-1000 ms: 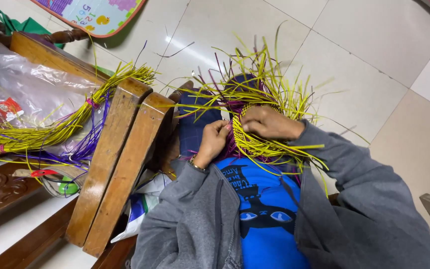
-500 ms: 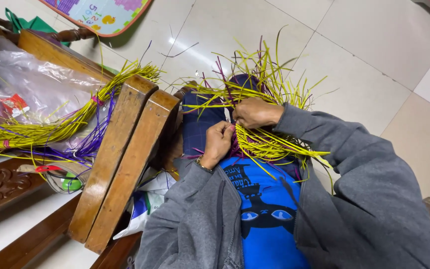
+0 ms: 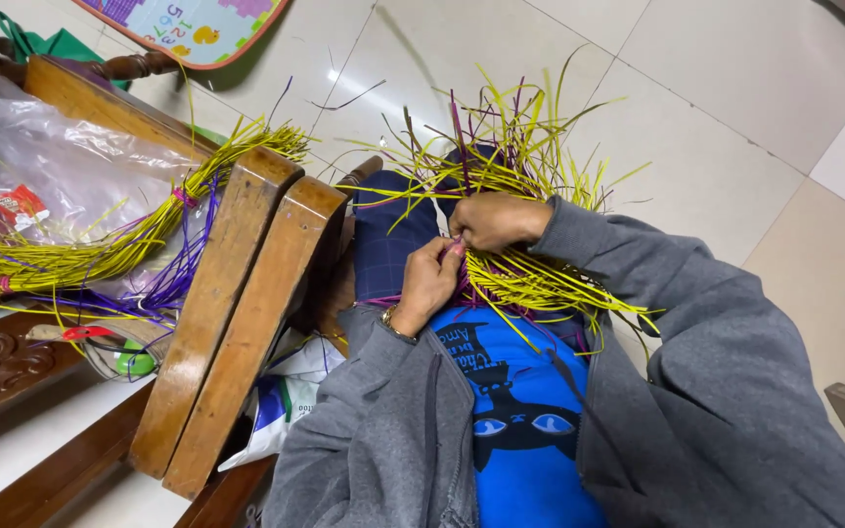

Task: Weaving a pattern using thin colored strips to create a basket or mat

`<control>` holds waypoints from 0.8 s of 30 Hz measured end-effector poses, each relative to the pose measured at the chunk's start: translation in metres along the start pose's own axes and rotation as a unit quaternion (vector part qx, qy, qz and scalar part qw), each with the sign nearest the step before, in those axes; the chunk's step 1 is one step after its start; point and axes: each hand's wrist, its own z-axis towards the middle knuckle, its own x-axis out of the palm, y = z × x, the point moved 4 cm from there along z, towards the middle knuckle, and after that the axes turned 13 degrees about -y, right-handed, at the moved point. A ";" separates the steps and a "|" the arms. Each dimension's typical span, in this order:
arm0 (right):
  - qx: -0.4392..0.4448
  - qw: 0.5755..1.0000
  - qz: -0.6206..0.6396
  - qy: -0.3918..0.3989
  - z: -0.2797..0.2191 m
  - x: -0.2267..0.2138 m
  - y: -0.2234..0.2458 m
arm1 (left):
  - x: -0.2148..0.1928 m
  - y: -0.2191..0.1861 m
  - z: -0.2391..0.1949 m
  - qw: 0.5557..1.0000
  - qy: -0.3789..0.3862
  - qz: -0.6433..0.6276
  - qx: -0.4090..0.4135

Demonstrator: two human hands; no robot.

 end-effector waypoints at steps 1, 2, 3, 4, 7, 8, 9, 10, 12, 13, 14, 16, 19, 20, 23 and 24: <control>-0.001 1.000 0.000 0.001 0.000 0.004 0.000 | 0.002 0.005 0.001 1.000 -0.001 0.000 -0.002; 0.001 1.000 -0.019 -0.007 0.001 0.006 -0.001 | 0.005 0.010 0.001 1.000 0.004 0.002 -0.008; 0.002 0.999 -0.039 -0.015 0.002 0.008 -0.002 | 0.008 0.016 0.002 1.000 0.009 0.004 -0.015; 0.003 0.999 -0.039 -0.014 0.003 0.012 -0.003 | 0.009 0.021 0.002 1.000 0.009 0.003 -0.017; -0.007 0.996 -0.083 -0.036 0.001 0.014 -0.005 | 0.013 0.029 0.001 1.000 0.014 0.001 -0.019; -0.011 0.996 -0.083 -0.036 -0.002 0.011 -0.005 | 0.011 0.027 -0.001 1.000 0.017 -0.024 -0.008; -0.015 0.996 -0.083 -0.036 -0.006 0.008 -0.004 | 0.009 0.025 -0.004 0.999 0.020 -0.049 0.002; -0.015 0.996 -0.083 -0.037 -0.009 0.005 -0.003 | 0.009 0.025 -0.004 0.999 0.020 -0.049 0.002; -0.015 0.997 -0.061 -0.038 -0.016 0.000 0.002 | 0.009 0.023 -0.008 0.998 0.021 -0.059 0.003; -0.015 0.997 -0.060 -0.037 -0.021 0.001 -0.002 | 0.007 0.024 -0.008 0.998 0.021 -0.058 0.002; -0.044 0.996 -0.026 -0.073 -0.024 -0.001 -0.003 | 0.006 0.025 -0.005 0.998 0.029 -0.047 0.004; -0.072 0.991 0.008 -0.112 -0.038 -0.006 -0.005 | 0.004 0.027 -0.001 0.999 0.037 -0.034 0.007; -0.112 0.951 0.157 -0.241 -0.066 -0.014 -0.004 | 0.000 0.033 -0.002 0.999 0.045 -0.008 -0.024; -0.089 0.947 0.086 -0.298 -0.071 -0.013 -0.006 | 0.000 0.032 -0.001 0.998 0.053 -0.006 -0.035; 0.018 0.958 -0.010 -0.286 -0.079 0.005 -0.003 | 0.004 0.041 0.008 0.996 0.066 -0.006 -0.052; 0.102 0.971 -0.031 -0.213 -0.080 0.018 -0.004 | 0.007 0.047 0.011 0.996 0.070 -0.009 -0.063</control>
